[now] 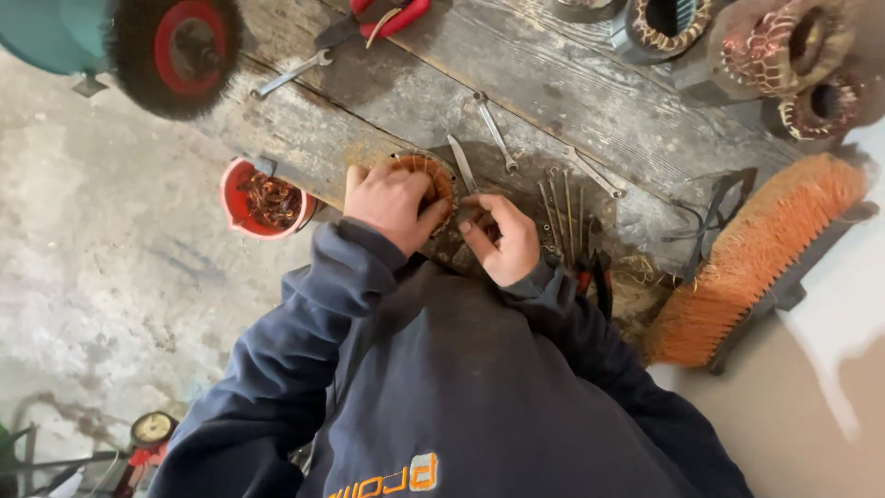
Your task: Scrape and clean insulation from an electric motor stator using a knife and wire at a workbench.
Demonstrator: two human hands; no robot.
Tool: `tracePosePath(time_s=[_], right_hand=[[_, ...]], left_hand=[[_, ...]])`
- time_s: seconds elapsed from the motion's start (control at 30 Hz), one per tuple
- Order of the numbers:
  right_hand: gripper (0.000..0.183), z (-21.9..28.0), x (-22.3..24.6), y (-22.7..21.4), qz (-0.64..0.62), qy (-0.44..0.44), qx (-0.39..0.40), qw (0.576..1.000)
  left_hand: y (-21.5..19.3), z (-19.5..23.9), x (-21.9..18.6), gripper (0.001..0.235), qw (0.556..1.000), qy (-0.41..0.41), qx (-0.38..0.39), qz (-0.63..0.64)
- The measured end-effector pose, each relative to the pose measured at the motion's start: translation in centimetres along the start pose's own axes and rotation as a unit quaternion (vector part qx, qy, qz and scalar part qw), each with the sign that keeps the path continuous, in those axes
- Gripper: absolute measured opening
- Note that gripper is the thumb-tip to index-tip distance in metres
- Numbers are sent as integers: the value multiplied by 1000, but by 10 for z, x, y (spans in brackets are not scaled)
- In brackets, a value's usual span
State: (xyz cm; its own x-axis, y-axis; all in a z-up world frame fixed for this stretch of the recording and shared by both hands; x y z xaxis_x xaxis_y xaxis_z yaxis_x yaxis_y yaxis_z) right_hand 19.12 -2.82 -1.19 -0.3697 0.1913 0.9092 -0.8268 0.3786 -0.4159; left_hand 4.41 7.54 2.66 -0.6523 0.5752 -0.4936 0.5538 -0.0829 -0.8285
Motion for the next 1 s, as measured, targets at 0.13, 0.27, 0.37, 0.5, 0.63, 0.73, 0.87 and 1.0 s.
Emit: tracePosePath(time_s=[0.13, 0.27, 0.37, 0.5, 0.63, 0.73, 0.87, 1.0], right_hand=[[26, 6, -8, 3, 1, 15, 7, 1000], [27, 12, 2, 2, 20, -26, 1, 999], [28, 18, 9, 2, 19, -61, -15, 998], [28, 24, -1, 5, 3, 13, -1, 1000], [27, 27, 0, 0, 22, 3, -36, 999], [27, 21, 9, 0, 57, -11, -63, 996], [32, 10, 29, 5, 35, -122, -105, 986], [28, -2, 22, 12, 63, -85, -94, 990]], left_hand=[[21, 10, 10, 24, 993, -25, 102, 48], [33, 14, 18, 17, 994, -29, 93, 52], [23, 3, 10, 19, 993, -20, 106, 43], [15, 0, 1, 14, 997, 51, 21, 53], [13, 3, -2, 15, 993, 95, -33, 69], [12, 2, -6, 17, 985, 150, -32, 81], [5, -16, -16, 20, 967, 77, -2, 243], [7, -25, -6, 18, 943, 30, 83, 320]])
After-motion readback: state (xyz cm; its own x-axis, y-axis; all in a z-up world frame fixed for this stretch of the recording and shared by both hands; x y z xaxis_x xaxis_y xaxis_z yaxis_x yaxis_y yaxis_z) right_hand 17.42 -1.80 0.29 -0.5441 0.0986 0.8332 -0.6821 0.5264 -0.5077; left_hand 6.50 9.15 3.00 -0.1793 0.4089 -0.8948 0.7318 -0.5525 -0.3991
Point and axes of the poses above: each hand's wrist, its own z-axis away from the middle knuckle, its own y-axis out of the palm, x = y × z, the point moved 7 cm from there along -z, towards the middle knuckle, and after that the axes turned 13 degrees about -x, right-handed, at the moved point
